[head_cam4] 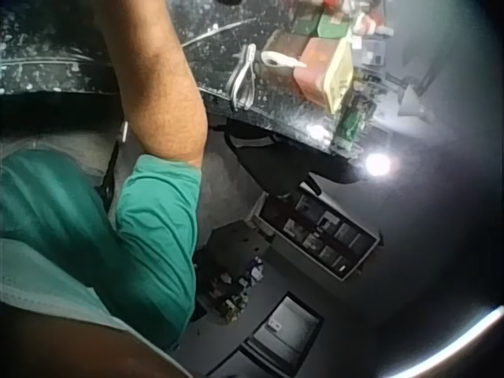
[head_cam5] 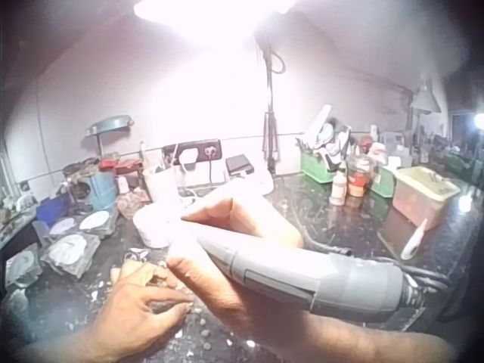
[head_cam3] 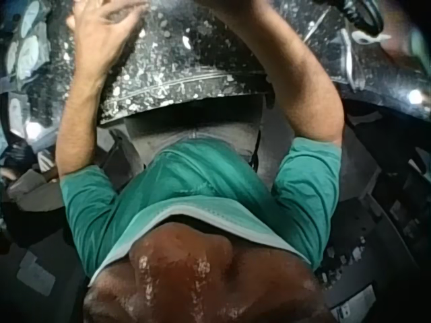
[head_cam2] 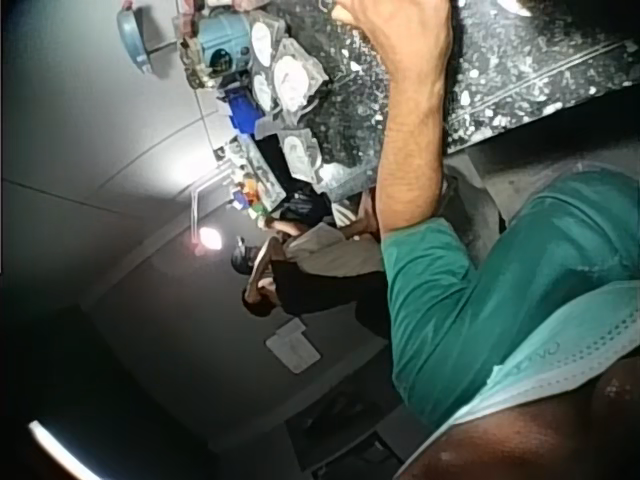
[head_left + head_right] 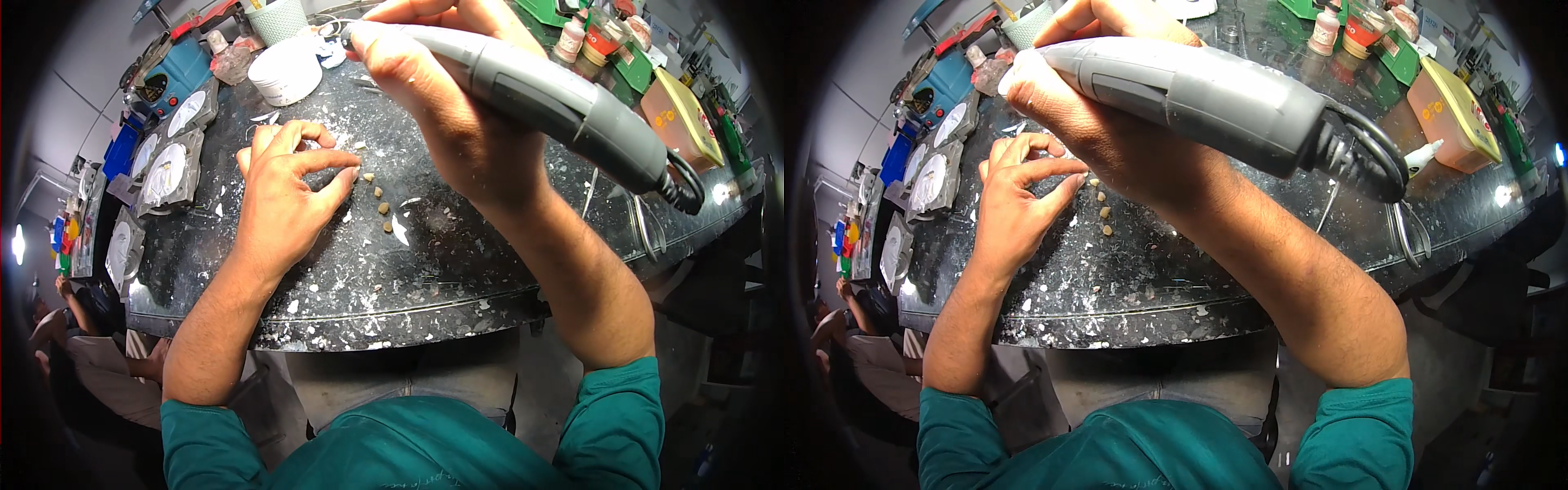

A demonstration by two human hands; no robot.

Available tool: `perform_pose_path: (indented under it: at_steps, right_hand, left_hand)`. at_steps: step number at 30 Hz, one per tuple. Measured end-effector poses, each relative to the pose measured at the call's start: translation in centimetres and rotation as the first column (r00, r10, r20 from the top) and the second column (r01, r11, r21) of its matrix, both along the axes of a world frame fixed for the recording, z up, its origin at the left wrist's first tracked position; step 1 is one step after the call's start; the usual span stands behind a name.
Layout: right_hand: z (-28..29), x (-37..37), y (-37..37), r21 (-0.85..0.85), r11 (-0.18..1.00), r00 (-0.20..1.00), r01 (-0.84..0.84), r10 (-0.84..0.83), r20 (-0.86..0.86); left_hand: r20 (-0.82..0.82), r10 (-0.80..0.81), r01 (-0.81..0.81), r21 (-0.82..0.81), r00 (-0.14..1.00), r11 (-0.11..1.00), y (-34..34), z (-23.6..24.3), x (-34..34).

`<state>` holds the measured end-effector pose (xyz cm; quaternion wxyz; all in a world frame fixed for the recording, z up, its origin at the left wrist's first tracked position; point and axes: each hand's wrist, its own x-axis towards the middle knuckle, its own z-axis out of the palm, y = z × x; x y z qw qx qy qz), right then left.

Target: The person shapes artificial teeth using a handheld rotary tool, holding each tooth by hand and placing it on the table.

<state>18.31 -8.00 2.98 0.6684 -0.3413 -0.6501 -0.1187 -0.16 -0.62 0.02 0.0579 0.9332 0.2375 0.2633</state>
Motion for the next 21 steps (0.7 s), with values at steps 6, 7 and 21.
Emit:
perform_pose_path:
  at_steps: [6,7,21]
  right_hand:
    - [0.1,0.1,-0.2,-0.044,0.998,0.998,0.049,-0.048,0.034]
    - [-0.1,0.0,-0.2,-0.048,0.999,1.000,0.014,-0.014,0.001]
    - [0.2,-3.9,-2.2,-0.324,0.928,0.976,-0.183,0.131,-0.176]
  left_hand:
    - [0.034,0.008,-0.007,-0.029,0.999,1.000,-0.2,0.9,0.1]
    - [0.039,0.010,-0.009,-0.026,0.999,1.000,0.0,1.1,0.0]
    - [0.759,0.229,0.728,-0.651,0.610,0.217,0.4,1.9,-1.3]
